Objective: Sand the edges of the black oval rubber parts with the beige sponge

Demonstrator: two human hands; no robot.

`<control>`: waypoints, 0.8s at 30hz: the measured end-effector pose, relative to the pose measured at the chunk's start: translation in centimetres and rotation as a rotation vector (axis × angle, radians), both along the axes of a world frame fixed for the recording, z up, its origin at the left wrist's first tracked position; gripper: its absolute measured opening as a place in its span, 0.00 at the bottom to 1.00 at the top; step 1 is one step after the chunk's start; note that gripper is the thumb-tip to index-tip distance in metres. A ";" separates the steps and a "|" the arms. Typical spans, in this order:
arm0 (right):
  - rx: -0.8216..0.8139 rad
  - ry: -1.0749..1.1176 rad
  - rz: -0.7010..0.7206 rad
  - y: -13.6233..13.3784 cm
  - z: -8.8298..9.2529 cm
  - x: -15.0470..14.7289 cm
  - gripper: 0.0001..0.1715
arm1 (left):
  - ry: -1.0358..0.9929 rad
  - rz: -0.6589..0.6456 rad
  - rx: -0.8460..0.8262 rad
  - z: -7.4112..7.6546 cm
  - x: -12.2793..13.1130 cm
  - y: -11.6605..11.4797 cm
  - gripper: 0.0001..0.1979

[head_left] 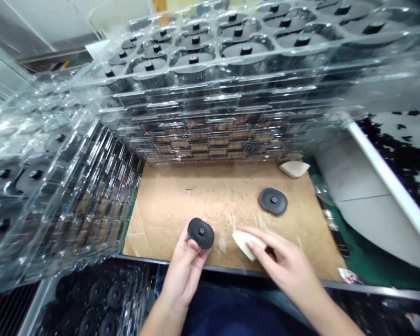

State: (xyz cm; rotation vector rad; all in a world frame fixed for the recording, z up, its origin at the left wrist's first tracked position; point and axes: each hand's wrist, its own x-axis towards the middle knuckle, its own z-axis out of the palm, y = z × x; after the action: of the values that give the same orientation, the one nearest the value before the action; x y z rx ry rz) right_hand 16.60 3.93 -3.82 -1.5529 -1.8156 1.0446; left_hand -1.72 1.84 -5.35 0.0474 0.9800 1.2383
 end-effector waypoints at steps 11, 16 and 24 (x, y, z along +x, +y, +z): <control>0.170 0.147 0.292 0.6 6.2 -5.3 0.14 | 0.007 -0.096 -0.056 4.1 0.8 -0.7 0.15; 0.419 0.226 0.217 -0.6 6.5 -4.8 0.16 | -0.035 -0.121 0.014 5.2 0.8 -0.5 0.22; 0.494 0.152 0.190 -0.5 7.5 -4.5 0.14 | -0.029 -0.198 0.024 5.8 1.5 -1.1 0.22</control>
State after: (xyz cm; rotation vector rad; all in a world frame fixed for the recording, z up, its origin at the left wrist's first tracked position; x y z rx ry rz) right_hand 12.10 3.44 3.65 -0.9993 -1.9520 0.6951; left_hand -0.18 0.69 0.46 0.1411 0.9126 1.0663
